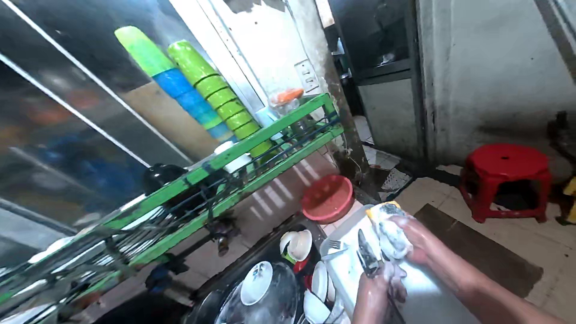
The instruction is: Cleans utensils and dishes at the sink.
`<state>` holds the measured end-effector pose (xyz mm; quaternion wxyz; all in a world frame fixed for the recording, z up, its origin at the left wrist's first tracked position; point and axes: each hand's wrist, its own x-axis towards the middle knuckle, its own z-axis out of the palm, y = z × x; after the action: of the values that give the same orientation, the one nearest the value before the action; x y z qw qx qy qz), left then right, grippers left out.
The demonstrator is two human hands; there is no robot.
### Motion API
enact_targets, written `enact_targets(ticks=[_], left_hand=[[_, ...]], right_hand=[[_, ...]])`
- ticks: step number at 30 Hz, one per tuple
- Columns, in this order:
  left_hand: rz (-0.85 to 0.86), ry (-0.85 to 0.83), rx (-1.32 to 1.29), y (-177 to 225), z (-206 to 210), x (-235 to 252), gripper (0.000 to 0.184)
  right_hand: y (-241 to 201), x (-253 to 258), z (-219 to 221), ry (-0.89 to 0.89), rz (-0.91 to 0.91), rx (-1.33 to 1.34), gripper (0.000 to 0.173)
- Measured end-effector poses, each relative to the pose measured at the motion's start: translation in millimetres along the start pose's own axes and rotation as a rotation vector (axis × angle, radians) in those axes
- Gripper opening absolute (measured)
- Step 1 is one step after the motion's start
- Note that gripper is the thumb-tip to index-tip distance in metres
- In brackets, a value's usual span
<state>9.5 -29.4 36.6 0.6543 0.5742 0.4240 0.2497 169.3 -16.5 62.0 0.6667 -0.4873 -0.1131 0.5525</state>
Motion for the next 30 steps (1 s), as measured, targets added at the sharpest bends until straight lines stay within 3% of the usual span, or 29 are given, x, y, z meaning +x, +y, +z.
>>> enact_targets(ticks=[3,7,10,13,14,16,18,20,22,24,26,30], left_hand=[[-0.03,-0.059,-0.202,-3,-5,-10,0.031],[-0.162,-0.211,-0.317,-12,-16,-17,0.032],[-0.234,-0.25,-0.32,-24,-21,-18,0.023],[-0.209,-0.05,-0.426,-19,-13,-23,0.017],[-0.193,0.046,-0.43,-17,-10,-21,0.014],[-0.193,0.254,-0.283,-8,-8,-12,0.011],[-0.187,0.402,-0.076,-5,-9,0,0.013],[-0.086,0.433,0.057,-13,-13,7,0.02],[0.083,0.377,-0.033,-38,-15,13,0.033],[0.077,0.435,-0.069,-46,-6,24,0.03],[-0.021,0.512,-0.103,-36,4,32,0.026],[-0.091,0.375,-0.331,-20,14,23,0.023]], right_hand=[[-1,-1,-7,-0.093,0.084,0.215,0.018],[1,6,-16,-0.263,0.2,0.345,0.033],[-1,12,-17,-0.403,0.299,0.263,0.043],[0,19,-17,-0.355,0.174,0.11,0.024],[2,22,-20,-0.319,0.107,0.068,0.026],[2,14,-20,-0.265,0.04,-0.058,0.042],[3,-10,-18,-0.332,-0.007,-0.311,0.06],[17,-30,-11,-0.445,-0.126,-0.562,0.077],[31,-37,-4,-0.492,-0.26,-0.821,0.078],[32,-32,0,-0.365,-0.282,-0.853,0.071],[19,-19,-3,-0.191,-0.184,-0.735,0.059],[22,7,-21,0.003,-0.176,-0.471,0.06]])
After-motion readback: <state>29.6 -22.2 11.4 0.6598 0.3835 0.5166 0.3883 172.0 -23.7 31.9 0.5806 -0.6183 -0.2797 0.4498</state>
